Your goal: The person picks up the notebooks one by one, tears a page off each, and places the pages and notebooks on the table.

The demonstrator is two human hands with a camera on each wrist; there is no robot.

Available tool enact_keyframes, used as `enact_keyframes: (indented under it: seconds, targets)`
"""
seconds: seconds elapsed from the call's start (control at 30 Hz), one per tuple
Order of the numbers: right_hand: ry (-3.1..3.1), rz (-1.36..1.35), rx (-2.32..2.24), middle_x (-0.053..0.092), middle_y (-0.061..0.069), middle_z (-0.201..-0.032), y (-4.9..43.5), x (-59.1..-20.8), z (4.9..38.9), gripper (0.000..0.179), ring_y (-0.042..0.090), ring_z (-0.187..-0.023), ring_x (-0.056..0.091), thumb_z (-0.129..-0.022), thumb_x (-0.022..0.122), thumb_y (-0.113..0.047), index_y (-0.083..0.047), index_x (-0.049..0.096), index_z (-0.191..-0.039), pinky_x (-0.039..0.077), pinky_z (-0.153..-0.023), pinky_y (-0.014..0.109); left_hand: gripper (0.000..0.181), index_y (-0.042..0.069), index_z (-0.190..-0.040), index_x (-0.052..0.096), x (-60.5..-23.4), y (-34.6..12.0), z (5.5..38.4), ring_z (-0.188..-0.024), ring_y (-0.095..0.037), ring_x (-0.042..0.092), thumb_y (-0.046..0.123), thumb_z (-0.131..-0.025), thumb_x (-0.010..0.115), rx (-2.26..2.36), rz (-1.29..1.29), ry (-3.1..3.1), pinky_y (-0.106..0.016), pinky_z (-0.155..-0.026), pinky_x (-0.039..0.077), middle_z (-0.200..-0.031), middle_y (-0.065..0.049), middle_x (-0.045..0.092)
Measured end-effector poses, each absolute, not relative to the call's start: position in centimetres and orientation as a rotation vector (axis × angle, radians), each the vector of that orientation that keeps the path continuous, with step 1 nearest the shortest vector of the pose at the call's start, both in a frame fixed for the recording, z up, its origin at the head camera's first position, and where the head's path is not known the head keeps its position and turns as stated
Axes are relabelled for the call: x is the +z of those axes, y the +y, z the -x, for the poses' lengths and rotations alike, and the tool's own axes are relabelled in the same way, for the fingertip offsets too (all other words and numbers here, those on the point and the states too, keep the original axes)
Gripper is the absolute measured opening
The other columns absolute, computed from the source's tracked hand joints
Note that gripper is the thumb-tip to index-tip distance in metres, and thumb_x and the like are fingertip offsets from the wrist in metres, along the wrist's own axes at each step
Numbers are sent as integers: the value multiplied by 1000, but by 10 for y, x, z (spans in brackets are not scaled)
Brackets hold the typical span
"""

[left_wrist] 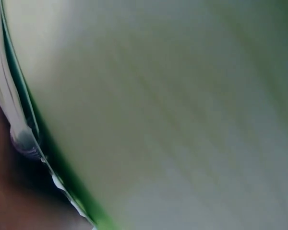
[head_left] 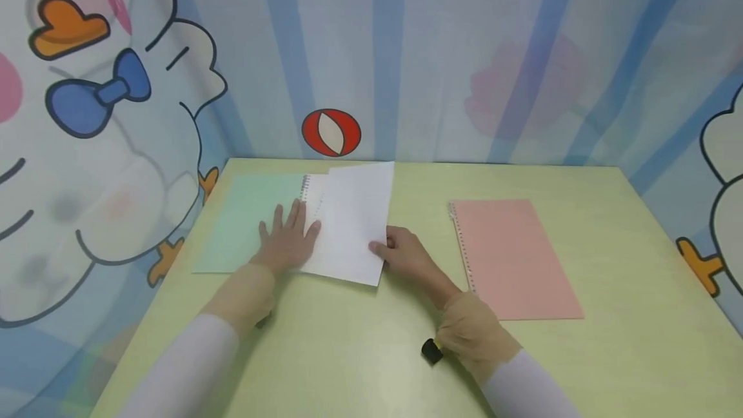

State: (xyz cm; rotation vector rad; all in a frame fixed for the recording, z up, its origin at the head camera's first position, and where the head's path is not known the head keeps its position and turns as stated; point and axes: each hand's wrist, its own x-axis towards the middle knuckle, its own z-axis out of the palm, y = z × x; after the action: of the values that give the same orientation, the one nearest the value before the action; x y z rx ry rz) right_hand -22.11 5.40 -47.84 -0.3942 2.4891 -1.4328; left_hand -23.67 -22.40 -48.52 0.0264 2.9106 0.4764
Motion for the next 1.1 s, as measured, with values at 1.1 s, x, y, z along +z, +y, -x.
enact_keyframes:
  seconds: [1.1]
  targets:
    - [2691, 2, -967, 65, 28, -133, 153, -436, 275, 49, 37, -119, 63, -106, 61, -25, 12, 61, -136, 54, -100, 48, 97, 1, -169, 6, -469, -231, 230, -160, -51, 0, 72, -106, 27, 315, -38, 2937, -79, -120, 7, -177, -20, 5]
